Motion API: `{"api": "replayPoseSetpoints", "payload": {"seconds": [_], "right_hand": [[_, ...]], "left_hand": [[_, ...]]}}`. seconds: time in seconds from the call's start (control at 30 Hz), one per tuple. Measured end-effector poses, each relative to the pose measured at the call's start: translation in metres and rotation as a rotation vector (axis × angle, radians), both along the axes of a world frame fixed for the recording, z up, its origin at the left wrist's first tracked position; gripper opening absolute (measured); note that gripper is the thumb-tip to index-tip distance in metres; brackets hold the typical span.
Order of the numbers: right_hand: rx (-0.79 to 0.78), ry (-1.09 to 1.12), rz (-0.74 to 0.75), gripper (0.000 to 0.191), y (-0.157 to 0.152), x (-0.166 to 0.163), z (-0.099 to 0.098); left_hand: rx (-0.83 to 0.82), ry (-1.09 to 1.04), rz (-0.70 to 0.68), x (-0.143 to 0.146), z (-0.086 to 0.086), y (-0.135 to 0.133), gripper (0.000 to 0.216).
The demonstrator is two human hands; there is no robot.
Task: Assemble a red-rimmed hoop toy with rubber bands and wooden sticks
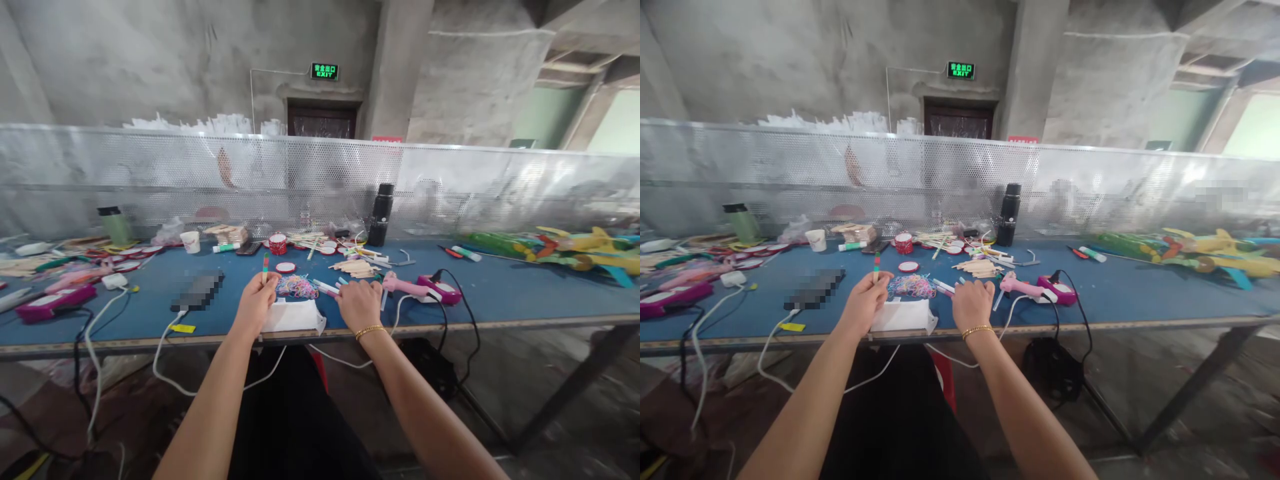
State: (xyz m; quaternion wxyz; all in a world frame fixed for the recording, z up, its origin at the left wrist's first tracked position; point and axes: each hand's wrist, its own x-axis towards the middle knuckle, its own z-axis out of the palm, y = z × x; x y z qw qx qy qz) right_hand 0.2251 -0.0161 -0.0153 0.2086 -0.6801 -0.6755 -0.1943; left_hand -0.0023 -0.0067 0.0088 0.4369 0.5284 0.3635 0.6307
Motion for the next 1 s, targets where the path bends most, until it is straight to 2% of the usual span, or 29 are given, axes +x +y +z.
{"api": "replayPoseSetpoints", "payload": {"seconds": [0.33, 0.47, 0.57, 0.67, 1.0], "right_hand": [[0.021, 0.223, 0.022, 0.018, 0.003, -0.003, 0.003], [0.111, 0.330, 0.130, 0.018, -0.009, -0.008, 0.009], [0.186, 0.339, 0.246, 0.020, -0.022, -0.021, 0.015], [0.233, 0.318, 0.333, 0.019, -0.034, -0.035, 0.020], [0.304, 0.230, 0.425, 0.016, -0.035, -0.052, 0.019]], "left_hand": [[0.011, 0.006, -0.013, 0.000, 0.001, 0.000, 0.032], [0.007, 0.024, -0.004, 0.000, 0.002, 0.000, 0.043], [0.002, 0.051, 0.007, 0.002, 0.002, 0.000, 0.051], [0.008, 0.070, 0.018, 0.004, 0.002, 0.000, 0.049], [0.026, 0.103, 0.020, -0.001, -0.003, 0.003, 0.042]]}}
